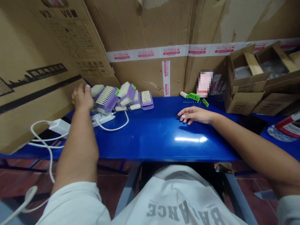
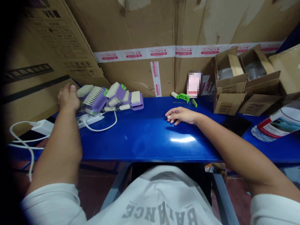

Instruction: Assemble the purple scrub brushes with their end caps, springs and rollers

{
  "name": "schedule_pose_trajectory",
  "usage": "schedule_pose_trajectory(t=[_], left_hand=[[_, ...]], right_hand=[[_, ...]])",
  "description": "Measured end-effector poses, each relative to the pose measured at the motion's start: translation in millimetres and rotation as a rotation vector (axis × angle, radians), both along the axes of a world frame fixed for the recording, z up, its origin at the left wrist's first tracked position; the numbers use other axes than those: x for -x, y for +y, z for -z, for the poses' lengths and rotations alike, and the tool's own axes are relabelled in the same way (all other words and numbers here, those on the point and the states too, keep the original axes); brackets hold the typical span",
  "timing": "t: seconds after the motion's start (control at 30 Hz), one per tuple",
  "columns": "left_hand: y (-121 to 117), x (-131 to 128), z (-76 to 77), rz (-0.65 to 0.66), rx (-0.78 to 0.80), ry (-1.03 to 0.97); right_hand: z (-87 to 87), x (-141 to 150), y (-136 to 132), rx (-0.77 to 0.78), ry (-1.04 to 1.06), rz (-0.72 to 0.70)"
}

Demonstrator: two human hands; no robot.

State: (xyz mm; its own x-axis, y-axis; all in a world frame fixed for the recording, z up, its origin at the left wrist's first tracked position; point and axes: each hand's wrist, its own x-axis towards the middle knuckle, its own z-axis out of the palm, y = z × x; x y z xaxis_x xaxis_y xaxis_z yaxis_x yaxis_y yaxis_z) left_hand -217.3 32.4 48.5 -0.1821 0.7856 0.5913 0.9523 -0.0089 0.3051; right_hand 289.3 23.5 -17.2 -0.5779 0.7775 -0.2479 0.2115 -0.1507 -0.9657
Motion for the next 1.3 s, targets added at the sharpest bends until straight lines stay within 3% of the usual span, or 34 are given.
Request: schedule_pose_trajectory(t=[0.13, 0.37, 0.63, 0.77, 0.9, 1.1, 1.3], left_hand=[[-7, -13, 0.5, -0.008, 0.018, -0.016], [-1, 18, 2.4, -0.238, -0.072, -0.171], [0, 9, 6.0, -0.213, -0.152, -0.09], [-2, -19, 5.1, -0.138, -0.167, 0.023], [-1, -67, 12.4, 0.064, -0.069, 0.201], [1, -132, 46.2, 0.277, 0.101, 0.402], [8, -151, 74.8, 0.302, 0.271, 0.485]], right_hand=[[0.0, 0, 0, -0.002, 0.002, -0.012], [4.1, -2, 3, -0.007, 0.008, -0.031], [8.2, -1, 6, -0.021, 0.001, -0.031], [9.1, -1, 6, -0.02, 0.014, -0.035], [8.5, -1, 6, -0.019, 0.016, -0.028], [5.8, -1, 4, -0.009, 0.003, -0.018], [4.5, 0, 3, -0.014, -0.005, -0.017]])
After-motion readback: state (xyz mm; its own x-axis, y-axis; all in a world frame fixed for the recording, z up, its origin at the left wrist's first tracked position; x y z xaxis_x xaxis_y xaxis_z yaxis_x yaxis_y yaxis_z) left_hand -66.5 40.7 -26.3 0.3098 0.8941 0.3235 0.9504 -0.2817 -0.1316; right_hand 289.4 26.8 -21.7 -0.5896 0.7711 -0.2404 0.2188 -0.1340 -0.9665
